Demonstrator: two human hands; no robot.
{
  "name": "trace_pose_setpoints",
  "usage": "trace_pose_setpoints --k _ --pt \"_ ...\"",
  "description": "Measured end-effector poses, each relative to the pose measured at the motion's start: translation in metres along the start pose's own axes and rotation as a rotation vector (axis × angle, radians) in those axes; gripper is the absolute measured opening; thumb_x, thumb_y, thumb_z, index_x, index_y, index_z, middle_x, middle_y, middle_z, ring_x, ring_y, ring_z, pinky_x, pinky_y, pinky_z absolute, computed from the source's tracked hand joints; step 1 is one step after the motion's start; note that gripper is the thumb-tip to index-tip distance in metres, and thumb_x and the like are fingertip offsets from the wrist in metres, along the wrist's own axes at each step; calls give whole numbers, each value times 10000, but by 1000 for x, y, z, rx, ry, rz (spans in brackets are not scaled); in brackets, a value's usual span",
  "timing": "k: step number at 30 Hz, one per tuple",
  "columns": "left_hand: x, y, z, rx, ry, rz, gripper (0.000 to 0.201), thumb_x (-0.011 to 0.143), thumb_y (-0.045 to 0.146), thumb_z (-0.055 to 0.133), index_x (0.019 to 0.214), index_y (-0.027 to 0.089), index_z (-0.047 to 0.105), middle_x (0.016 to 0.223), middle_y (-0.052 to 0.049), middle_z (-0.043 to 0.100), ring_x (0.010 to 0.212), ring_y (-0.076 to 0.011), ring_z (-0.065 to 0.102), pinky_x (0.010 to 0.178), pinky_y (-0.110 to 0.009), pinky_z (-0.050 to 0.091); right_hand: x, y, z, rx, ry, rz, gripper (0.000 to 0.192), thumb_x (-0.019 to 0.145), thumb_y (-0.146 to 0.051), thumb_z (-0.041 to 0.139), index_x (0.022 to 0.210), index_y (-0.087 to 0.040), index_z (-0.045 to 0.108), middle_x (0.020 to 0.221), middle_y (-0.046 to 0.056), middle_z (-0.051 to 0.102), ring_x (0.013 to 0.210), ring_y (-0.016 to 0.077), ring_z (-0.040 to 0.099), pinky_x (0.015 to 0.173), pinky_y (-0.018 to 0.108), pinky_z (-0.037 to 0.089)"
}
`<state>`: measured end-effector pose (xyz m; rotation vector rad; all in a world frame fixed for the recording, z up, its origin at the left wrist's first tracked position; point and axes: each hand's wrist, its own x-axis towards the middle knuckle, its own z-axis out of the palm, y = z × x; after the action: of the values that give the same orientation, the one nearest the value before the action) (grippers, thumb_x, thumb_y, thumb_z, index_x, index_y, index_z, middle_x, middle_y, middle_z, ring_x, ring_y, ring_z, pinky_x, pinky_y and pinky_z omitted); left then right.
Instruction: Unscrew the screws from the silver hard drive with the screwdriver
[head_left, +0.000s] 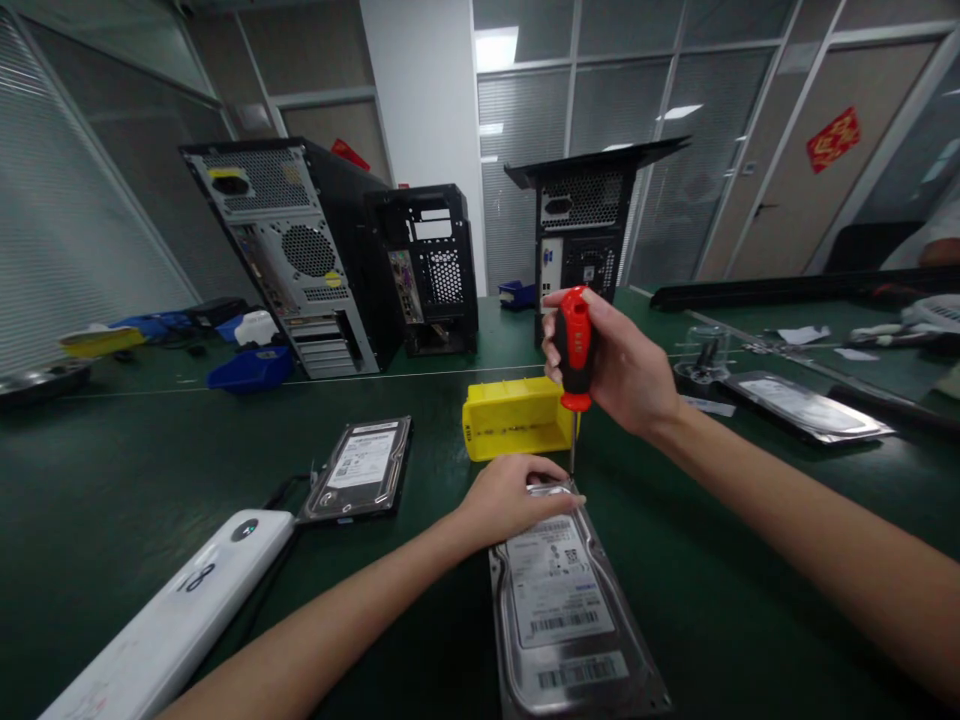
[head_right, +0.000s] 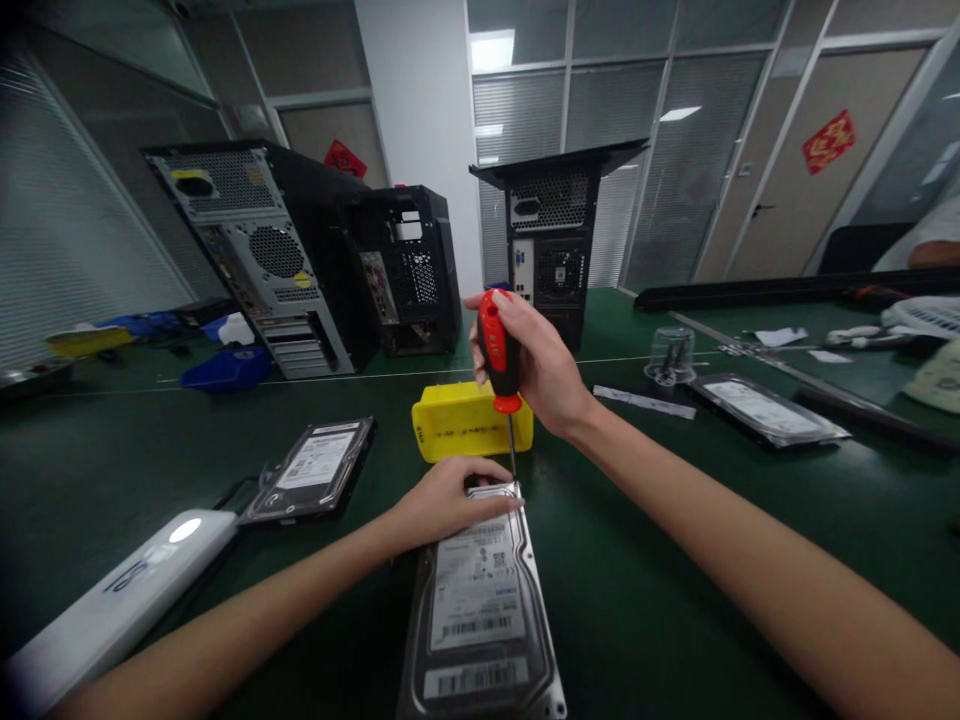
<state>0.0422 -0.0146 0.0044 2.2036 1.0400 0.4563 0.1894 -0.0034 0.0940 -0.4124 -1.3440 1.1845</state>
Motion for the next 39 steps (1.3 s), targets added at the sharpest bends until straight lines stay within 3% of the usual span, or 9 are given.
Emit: trace_pose_setpoints --k 5,9,14,21,25,28,32,39 --pt "-1 -6 5 20 37 3 445 783 573 592 1061 242 696 1090 -16 700 994 -224 636 849 -308 463 0 0 1 -81 52 -63 278 731 -285 701 852 -228 457 768 -40 556 546 75 515 480 214 438" --pt "-2 -6 7 3 50 -15 450 771 588 598 1059 256 696 1090 1 701 999 -216 638 849 -305 467 1 -3 0 -88 8 -46 248 794 -361 631 895 -257 430 644 -78 490 428 58 403 391 191 326" --pt "-4 -7 8 -18 66 -42 454 767 605 594 1054 269 698 1093 7 701 1002 -215 639 861 -315 466 2 -4 -3 -72 -33 6 333 875 -517 446 981 -223 559 715 -19 511 515 92 478 472 236 426" --pt "-4 -11 9 -22 67 -35 479 762 633 581 1061 277 698 1100 4 701 1004 -216 640 867 -317 464 1 -6 -2 -68 16 -34 152 821 -337 604 853 -197 553 821 -6 568 638 99 555 594 247 521" --pt "-5 -8 7 -16 49 -45 488 767 628 578 1071 265 697 1115 -17 695 1015 -229 637 873 -336 467 2 -6 0 -63 -12 -34 168 817 -315 622 810 -218 485 663 -51 524 485 66 460 433 190 397" --pt "-5 -6 7 -17 52 -49 462 767 603 592 1061 265 701 1124 -16 692 1020 -229 637 875 -337 468 1 -7 0 -56 -20 -27 215 829 -432 582 834 -235 496 607 -59 482 434 69 407 384 192 333" --pt "-6 -6 8 -4 74 -44 445 766 587 600 1051 262 706 1107 -20 699 1012 -233 641 873 -337 468 1 -9 -1 -54 -49 -1 367 846 -562 477 838 -209 576 641 -21 499 467 92 458 412 231 397" --pt "-5 -10 10 26 80 -31 488 765 639 567 1059 275 704 1098 -18 702 1010 -242 638 869 -345 469 2 -8 -1 -74 39 -56 256 783 -430 645 755 -193 553 744 -10 585 561 88 547 517 233 497"
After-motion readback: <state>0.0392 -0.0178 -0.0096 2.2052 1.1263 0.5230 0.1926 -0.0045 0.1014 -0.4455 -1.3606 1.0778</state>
